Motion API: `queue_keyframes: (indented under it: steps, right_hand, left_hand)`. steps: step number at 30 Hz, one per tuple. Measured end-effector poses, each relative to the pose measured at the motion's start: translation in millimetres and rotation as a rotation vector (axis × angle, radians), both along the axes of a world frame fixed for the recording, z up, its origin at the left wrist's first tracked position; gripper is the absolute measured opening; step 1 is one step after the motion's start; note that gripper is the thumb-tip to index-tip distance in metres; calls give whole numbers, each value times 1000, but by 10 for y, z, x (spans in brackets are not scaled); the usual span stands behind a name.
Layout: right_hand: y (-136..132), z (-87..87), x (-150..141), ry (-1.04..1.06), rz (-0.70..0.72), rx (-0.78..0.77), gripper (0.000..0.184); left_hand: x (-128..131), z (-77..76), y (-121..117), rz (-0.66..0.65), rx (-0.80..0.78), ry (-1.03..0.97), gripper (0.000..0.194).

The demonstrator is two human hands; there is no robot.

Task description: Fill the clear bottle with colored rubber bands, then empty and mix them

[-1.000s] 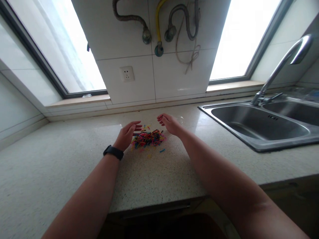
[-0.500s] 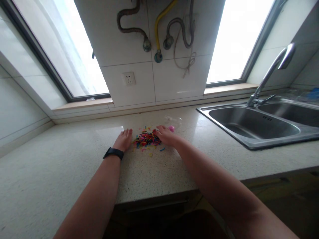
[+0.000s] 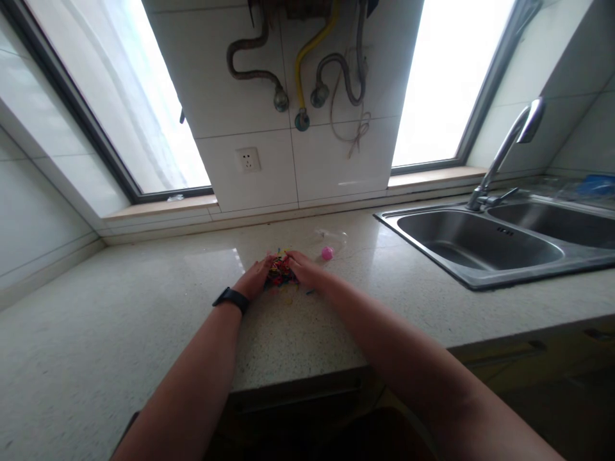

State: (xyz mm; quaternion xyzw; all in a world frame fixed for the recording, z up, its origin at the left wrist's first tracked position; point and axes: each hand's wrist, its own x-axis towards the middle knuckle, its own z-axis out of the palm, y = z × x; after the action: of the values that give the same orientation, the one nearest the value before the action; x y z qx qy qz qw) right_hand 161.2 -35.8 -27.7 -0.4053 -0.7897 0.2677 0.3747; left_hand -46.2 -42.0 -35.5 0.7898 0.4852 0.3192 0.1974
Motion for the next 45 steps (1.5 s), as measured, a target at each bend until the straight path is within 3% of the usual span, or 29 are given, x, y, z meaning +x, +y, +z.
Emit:
queue_keyframes:
  steps: [3,9,16,22,27,37,42,45]
  right_hand:
    - [56,34,42,63,-6,7,33]
    - [143,59,70,128,-76,94,29]
    - [140,99,94,114,33,167,27]
    - [146,112,105,84,107,224,35]
    - [205,121,112,133,43,322,22]
    - [238,129,138,150,179,233,31]
    - [207,167,130,186,44,190,33]
    - [230,164,163,217,-31,156,32]
  left_hand:
    - [22,31,38,66,-75,-168,67]
    - [-26,-8,301,236,43,-21,65]
    - [-70,-96,428,191,92,399,54]
    - [-9,-4,444,122,92,634,52]
    - [37,47,492,114,72,746,55]
    - [61,44,673,-18,100,762,54]
    - [72,12,750,-112,102,683,51]
    - [149,56,707,-182,58,455,49]
